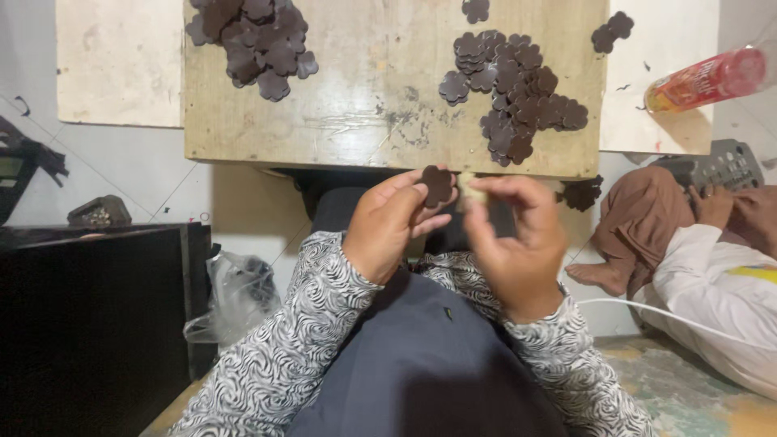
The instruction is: The person sits on the floor and repeatedly rubs small, dark, flower-shaped decorative pieces with a small yellow sponge. They pick up a piece, rub it, and place it back on the wooden board, repeating this process for multiple items.
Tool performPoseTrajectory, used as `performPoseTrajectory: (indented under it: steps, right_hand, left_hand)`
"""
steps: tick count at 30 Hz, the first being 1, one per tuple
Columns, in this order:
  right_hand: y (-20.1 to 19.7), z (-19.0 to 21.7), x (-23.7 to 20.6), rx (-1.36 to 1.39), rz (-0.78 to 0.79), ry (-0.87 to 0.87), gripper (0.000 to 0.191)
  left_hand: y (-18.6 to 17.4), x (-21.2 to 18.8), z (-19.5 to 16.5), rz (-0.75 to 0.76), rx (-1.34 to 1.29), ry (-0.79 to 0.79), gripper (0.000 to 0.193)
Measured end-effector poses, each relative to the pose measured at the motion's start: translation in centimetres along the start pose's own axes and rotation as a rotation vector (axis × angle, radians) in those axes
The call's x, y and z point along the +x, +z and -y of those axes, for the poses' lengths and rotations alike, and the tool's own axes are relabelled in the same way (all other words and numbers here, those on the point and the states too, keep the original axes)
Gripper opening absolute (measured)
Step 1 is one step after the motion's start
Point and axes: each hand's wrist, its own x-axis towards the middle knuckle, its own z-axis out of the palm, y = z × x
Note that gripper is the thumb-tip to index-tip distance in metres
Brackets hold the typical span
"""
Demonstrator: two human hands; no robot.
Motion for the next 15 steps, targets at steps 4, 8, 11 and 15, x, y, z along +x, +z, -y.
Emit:
performPoseTrajectory:
  steps: [4, 8, 11, 15]
  right_hand:
    - [1.3, 0.2, -0.5, -0.43, 0.082, -0.187, 0.027]
    - [1.2, -0.6, 0.7, -0.287, 0.051, -0.023, 0.026]
    - [0.5, -0.7, 0.7, -0.191, -0.009, 0.001, 0.028]
    - [0.8, -0.2, -0.6, -0.172, 0.049, -0.101, 0.025]
  left_hand:
    - [0.1, -0.4, 0.5, 0.029, -0.049, 0.02, 0.035]
    - [-0.2, -0.5, -0.4, 0.01, -0.055, 0.012, 0.033]
    - [-0.2, -0.3, -0.9, -0.064, 0.013, -0.026, 0.034]
    - [-0.2, -0.4, -0.5, 0.007, 0.051, 0.053, 0.036]
